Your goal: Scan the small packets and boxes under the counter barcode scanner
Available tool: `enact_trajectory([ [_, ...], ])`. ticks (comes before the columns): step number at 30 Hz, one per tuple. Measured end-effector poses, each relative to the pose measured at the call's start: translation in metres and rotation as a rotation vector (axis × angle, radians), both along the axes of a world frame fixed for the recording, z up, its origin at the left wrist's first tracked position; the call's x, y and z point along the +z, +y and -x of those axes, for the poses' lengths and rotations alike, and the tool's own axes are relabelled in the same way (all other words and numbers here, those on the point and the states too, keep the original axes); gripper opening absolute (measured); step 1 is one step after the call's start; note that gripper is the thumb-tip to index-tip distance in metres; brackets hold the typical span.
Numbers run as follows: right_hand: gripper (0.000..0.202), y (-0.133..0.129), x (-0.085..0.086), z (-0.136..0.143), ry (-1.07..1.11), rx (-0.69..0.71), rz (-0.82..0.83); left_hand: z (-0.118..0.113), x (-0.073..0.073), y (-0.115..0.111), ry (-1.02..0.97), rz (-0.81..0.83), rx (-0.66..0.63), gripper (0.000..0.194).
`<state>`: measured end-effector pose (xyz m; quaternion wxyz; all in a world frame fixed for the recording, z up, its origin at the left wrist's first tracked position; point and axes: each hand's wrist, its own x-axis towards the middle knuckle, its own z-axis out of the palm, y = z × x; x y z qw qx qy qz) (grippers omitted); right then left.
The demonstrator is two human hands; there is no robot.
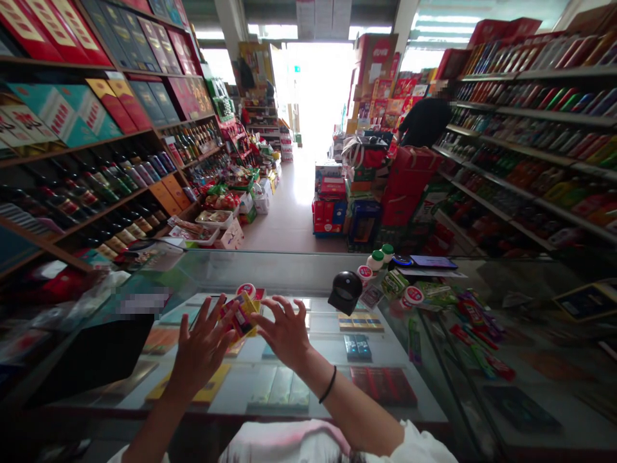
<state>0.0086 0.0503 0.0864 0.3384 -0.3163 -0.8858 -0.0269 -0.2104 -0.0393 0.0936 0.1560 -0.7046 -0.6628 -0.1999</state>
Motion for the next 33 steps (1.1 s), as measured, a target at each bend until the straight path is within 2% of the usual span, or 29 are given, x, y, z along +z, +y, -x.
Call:
enact_trajectory([
  [4, 0.042, 0.003, -0.001, -0.009, 0.005, -0.02, 0.02, -0.005, 0.002, 0.001, -0.001, -0.024, -0.012, 0.057],
  [8, 0.05, 0.004, -0.001, -0.028, -0.018, -0.075, 0.028, -0.023, 0.011, 0.002, -0.005, -0.017, -0.029, 0.059],
  [13, 0.053, 0.005, -0.007, -0.076, 0.007, -0.214, 0.066, -0.066, 0.024, 0.007, 0.012, 0.026, -0.104, 0.06],
  [17, 0.05, 0.005, -0.015, -0.13, 0.045, -0.349, 0.116, -0.109, 0.023, 0.021, 0.038, 0.044, -0.218, 0.059],
  [22, 0.037, 0.003, -0.027, -0.209, 0.032, -0.572, 0.145, -0.17, 0.006, 0.046, 0.045, 0.053, -0.395, 0.059],
  [27, 0.037, -0.001, -0.043, -0.283, -0.069, -0.798, 0.193, -0.242, -0.02, 0.074, -0.024, 0.073, -0.544, 0.055],
  [30, 0.036, -0.004, -0.054, -0.314, -0.113, -0.923, 0.258, -0.283, -0.041, 0.093, -0.047, 0.11, -0.609, 0.051],
  [33, 0.033, -0.009, -0.065, -0.333, -0.17, -1.023, 0.34, -0.319, -0.065, 0.109, -0.041, 0.17, -0.683, 0.051],
])
